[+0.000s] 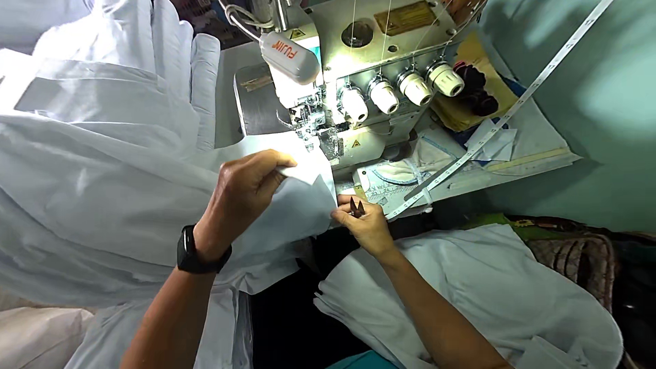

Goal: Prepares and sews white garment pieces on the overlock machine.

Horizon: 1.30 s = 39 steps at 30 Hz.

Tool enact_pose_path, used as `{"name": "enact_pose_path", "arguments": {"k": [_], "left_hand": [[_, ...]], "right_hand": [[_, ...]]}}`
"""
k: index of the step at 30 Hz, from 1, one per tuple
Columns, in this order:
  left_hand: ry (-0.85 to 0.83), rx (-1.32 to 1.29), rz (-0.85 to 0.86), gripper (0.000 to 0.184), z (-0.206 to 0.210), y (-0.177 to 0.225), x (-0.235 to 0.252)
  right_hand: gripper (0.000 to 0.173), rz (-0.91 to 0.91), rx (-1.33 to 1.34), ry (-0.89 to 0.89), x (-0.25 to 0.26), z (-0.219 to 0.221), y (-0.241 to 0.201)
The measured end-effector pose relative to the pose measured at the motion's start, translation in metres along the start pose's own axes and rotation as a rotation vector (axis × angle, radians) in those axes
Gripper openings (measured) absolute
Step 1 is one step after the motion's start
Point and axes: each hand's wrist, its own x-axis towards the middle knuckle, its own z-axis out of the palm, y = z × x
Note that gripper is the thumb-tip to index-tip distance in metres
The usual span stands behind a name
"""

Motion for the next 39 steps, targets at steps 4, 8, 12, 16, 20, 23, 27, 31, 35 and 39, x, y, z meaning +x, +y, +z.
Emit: {"name": "enact_pose_path", "arguments": {"k": [4,8,12,16,20,23,27,31,35,39], "left_hand": [[0.062,-0.105,0.012,0.016,0.016,-0.031,0.022],[0.059,-0.233,-0.1,0.016,0.025,-0.05,0.033],[-0.01,-0.279,-0.121,0.016,0.019,-0.051,0.023],[-0.003,-0.154,-0.25,0.004,0.02,-0.025,0.011],[0.057,0.153,-0.174,0.011,0.036,-0.007,0.007],[0.07,0.537,-0.138,0.025,0.066,0.023,-0.008],[0.122,0.534,-0.251,0.033,0.086,0.022,-0.017],[0.024,0.296,-0.284,0.032,0.06,-0.001,0.001],[-0.044,0.191,-0.275,0.026,0.042,-0.032,0.025],[-0.032,0.154,-0.311,0.03,0.036,-0.059,0.051]], "right_hand": [[0.013,0.137,0.18,0.042,0.001,0.004,-0.005],[0.016,0.105,0.196,0.075,0.0,0.007,-0.002],[0.018,-0.031,0.043,-0.006,-0.017,0.002,0.0],[0.014,0.004,0.047,-0.019,-0.033,0.004,-0.002],[0.011,0.006,0.054,-0.064,-0.041,0.003,-0.006],[0.01,-0.114,0.042,-0.127,-0.049,-0.003,-0.007],[0.012,-0.166,0.09,-0.078,-0.042,-0.002,-0.019],[0.009,-0.248,0.014,-0.052,-0.025,0.006,-0.03],[0.007,-0.307,0.0,0.01,0.007,0.018,-0.035],[0.009,-0.44,-0.019,0.049,0.037,0.027,-0.041]]}}
